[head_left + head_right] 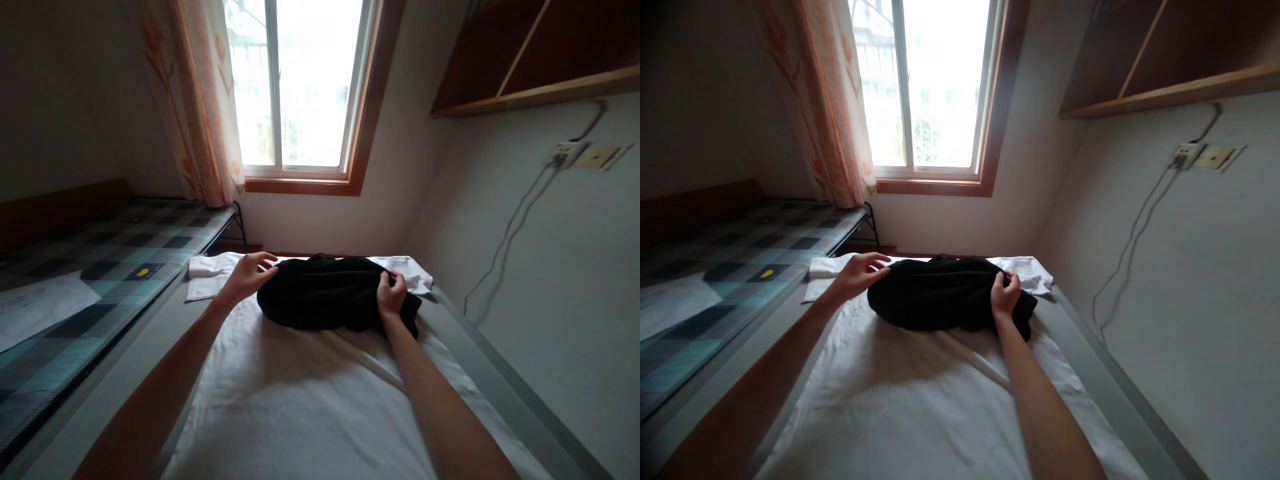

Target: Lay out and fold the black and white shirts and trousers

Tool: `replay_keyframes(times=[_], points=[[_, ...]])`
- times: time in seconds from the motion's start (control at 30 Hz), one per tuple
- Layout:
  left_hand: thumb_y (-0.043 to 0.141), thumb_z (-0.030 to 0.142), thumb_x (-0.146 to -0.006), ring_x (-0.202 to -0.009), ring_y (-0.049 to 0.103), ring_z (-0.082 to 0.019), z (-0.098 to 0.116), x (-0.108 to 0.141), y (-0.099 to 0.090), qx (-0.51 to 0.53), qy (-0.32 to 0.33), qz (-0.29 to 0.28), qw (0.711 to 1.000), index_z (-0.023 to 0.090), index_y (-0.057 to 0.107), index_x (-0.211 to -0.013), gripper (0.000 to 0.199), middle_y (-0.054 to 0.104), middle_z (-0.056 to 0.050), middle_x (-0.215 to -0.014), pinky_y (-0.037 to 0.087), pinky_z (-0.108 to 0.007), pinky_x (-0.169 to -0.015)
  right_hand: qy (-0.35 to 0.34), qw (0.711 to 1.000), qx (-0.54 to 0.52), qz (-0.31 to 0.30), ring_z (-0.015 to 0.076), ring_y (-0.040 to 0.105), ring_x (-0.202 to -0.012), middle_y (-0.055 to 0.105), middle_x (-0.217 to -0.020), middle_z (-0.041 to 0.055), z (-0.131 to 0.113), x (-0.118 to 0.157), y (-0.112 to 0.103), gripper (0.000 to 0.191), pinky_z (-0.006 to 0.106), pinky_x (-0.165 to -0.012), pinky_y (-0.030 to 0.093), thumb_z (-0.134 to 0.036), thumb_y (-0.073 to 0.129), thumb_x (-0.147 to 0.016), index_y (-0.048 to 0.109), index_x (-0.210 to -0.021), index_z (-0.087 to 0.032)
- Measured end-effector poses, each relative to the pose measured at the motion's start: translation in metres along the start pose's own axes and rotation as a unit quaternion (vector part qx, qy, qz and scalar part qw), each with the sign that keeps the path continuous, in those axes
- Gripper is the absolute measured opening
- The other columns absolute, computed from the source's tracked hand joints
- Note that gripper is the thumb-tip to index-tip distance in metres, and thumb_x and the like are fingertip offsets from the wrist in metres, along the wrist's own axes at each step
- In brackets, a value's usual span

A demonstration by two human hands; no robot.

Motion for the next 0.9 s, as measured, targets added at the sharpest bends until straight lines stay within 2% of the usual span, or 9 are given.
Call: replay_keyframes(times=[0.1, 0.23, 0.33, 0.43, 0.53, 0.63, 0.83, 0.9], points=[[0.064, 0.036, -0.073, -0.064, 0.059, -0.014, 0.0, -0.001, 0.001, 0.053, -0.014, 0.015, 0.998, 0.013, 0.068, -0.102, 0.037, 0.067, -0.005, -0.078, 0.042, -0.023, -0.054, 0.009, 1.0, -0.008, -0.012, 0.0246, 0.058, -0.074, 0.064, -0.075, 0.0104, -0.008, 0.002, -0.005, 0.032, 0.038, -0.074, 0.045, -0.046, 0.04, -0.082, 0.055, -0.072, -0.02], [0.06, 0.029, -0.071, -0.063, 0.055, -0.011, -0.006, -0.003, -0.016, 0.143, -0.04, 0.108, 0.983, 0.015, 0.064, -0.104, 0.036, 0.062, -0.001, -0.075, 0.039, -0.02, -0.054, -0.016, 0.998, 0.01, -0.064, 0.022, 0.054, -0.06, 0.057, -0.055, 0.0073, -0.022, 0.005, -0.001, 0.046, 0.036, -0.068, 0.043, -0.05, 0.032, -0.087, 0.048, -0.054, -0.024], [0.059, 0.026, -0.068, -0.061, 0.052, -0.01, -0.021, -0.001, -0.027, 0.249, -0.094, 0.176, 0.948, 0.018, 0.058, -0.108, 0.041, 0.057, 0.001, -0.074, 0.038, -0.02, -0.052, -0.076, 0.984, 0.024, -0.161, 0.0213, 0.056, -0.06, 0.062, -0.058, 0.0074, -0.037, 0.013, 0.017, 0.049, 0.033, -0.064, 0.042, -0.055, 0.039, -0.086, 0.058, -0.058, -0.02], [0.058, 0.023, -0.062, -0.058, 0.05, -0.009, -0.031, 0.001, -0.029, 0.325, -0.139, 0.203, 0.913, 0.018, 0.055, -0.103, 0.041, 0.054, 0.003, -0.072, 0.038, -0.02, -0.052, -0.13, 0.945, 0.061, -0.292, 0.0207, 0.058, -0.059, 0.066, -0.063, 0.006, -0.047, 0.029, 0.042, 0.045, 0.031, -0.061, 0.042, -0.058, 0.049, -0.082, 0.069, -0.071, -0.019], [0.056, 0.025, -0.06, -0.058, 0.05, -0.011, -0.031, -0.001, -0.02, 0.323, -0.156, 0.167, 0.918, 0.017, 0.056, -0.091, 0.032, 0.054, 0.002, -0.068, 0.038, -0.021, -0.051, -0.147, 0.909, 0.098, -0.377, 0.0198, 0.059, -0.056, 0.067, -0.06, 0.0032, -0.047, 0.042, 0.056, 0.04, 0.03, -0.059, 0.042, -0.058, 0.057, -0.077, 0.073, -0.079, -0.022], [0.058, 0.032, -0.06, -0.057, 0.051, -0.012, -0.024, -0.002, -0.012, 0.283, -0.146, 0.118, 0.941, 0.017, 0.058, -0.083, 0.027, 0.056, 0.001, -0.067, 0.037, -0.022, -0.05, -0.146, 0.893, 0.077, -0.418, 0.0187, 0.059, -0.055, 0.067, -0.058, 0.0021, -0.049, 0.048, 0.061, 0.039, 0.028, -0.055, 0.04, -0.057, 0.057, -0.077, 0.073, -0.08, -0.022], [0.075, 0.043, -0.059, -0.058, 0.054, -0.011, -0.013, 0.0, 0.0, 0.236, -0.116, 0.031, 0.964, 0.018, 0.058, -0.093, 0.045, 0.06, 0.002, -0.071, 0.038, -0.021, -0.053, -0.087, 0.929, 0.035, -0.359, 0.0198, 0.057, -0.056, 0.064, -0.059, 0.0049, -0.041, 0.035, 0.055, 0.042, 0.03, -0.055, 0.04, -0.061, 0.054, -0.077, 0.064, -0.069, -0.021], [0.076, 0.045, -0.061, -0.061, 0.055, -0.011, -0.008, 0.002, 0.005, 0.197, -0.096, -0.004, 0.976, 0.019, 0.057, -0.096, 0.048, 0.061, 0.001, -0.076, 0.04, -0.021, -0.054, -0.064, 0.948, 0.029, -0.311, 0.0209, 0.056, -0.058, 0.063, -0.062, 0.0069, -0.032, 0.022, 0.048, 0.048, 0.032, -0.057, 0.042, -0.066, 0.049, -0.077, 0.061, -0.07, -0.02]])
Point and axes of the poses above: each hand's wrist, its own x-axis away from the middle knuckle, its own y-axis out of the palm, z = x × y, the point moved 10 cm from there along -x, towards the middle knuckle
